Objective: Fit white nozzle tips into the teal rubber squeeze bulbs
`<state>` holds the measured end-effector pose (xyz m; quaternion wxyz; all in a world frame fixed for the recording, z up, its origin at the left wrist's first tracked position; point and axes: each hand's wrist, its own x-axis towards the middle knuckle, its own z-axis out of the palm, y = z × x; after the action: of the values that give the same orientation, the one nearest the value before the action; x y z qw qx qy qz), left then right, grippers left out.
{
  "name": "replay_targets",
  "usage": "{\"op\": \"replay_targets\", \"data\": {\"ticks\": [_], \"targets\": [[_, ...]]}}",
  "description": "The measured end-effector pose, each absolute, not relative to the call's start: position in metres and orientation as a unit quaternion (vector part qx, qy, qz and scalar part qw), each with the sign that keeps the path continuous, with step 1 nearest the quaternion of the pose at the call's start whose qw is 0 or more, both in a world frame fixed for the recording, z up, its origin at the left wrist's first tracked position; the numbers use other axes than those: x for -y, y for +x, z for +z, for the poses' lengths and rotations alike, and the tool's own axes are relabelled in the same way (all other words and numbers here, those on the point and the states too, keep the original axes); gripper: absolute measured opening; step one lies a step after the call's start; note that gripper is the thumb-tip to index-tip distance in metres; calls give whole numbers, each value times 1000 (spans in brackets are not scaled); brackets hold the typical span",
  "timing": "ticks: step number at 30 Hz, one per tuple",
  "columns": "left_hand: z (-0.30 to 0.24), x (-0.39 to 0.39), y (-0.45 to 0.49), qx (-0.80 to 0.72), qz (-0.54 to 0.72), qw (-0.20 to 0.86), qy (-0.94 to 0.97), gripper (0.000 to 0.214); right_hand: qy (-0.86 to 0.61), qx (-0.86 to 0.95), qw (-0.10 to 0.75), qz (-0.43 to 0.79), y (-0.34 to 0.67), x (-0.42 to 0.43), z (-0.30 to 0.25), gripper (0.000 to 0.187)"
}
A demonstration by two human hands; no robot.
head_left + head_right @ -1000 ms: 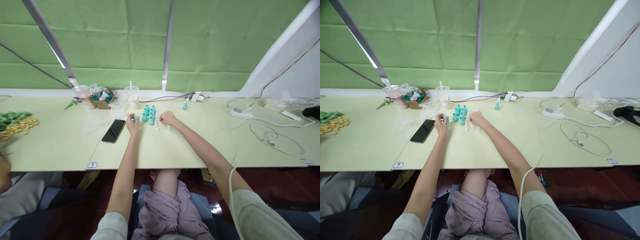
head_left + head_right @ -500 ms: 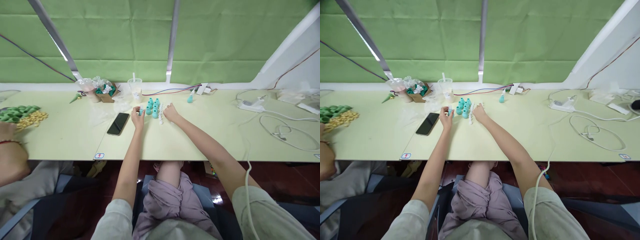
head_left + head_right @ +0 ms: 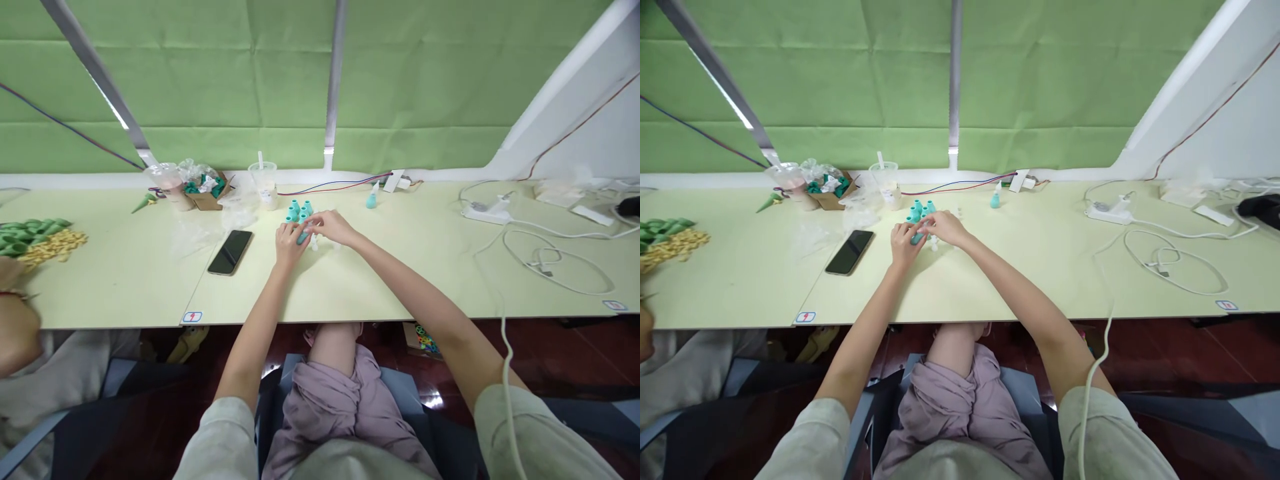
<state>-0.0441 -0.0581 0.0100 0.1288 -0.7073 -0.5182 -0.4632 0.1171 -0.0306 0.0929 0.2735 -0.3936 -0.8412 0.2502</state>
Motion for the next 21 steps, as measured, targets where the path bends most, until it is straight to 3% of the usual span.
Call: {"op": "replay_targets", "data": {"ticks": [3, 7, 13, 17, 21], "targets": [[8, 60, -39, 501, -458, 102, -727, 30, -414, 796, 322, 303, 114, 29, 82, 25], [10, 64, -37, 484, -439, -10, -757, 43, -429, 739, 363, 373, 118, 29, 78, 24], [12, 65, -37, 530, -359, -33, -767, 35, -385, 822, 356, 223, 126, 36, 77, 13], [13, 63, -29, 565, -327, -25, -758, 27, -373, 846, 358, 130, 125, 47, 66, 16], [11, 62, -25, 589, -370, -35, -718, 22, -368, 841, 391, 69, 136, 53, 63, 25]]}}
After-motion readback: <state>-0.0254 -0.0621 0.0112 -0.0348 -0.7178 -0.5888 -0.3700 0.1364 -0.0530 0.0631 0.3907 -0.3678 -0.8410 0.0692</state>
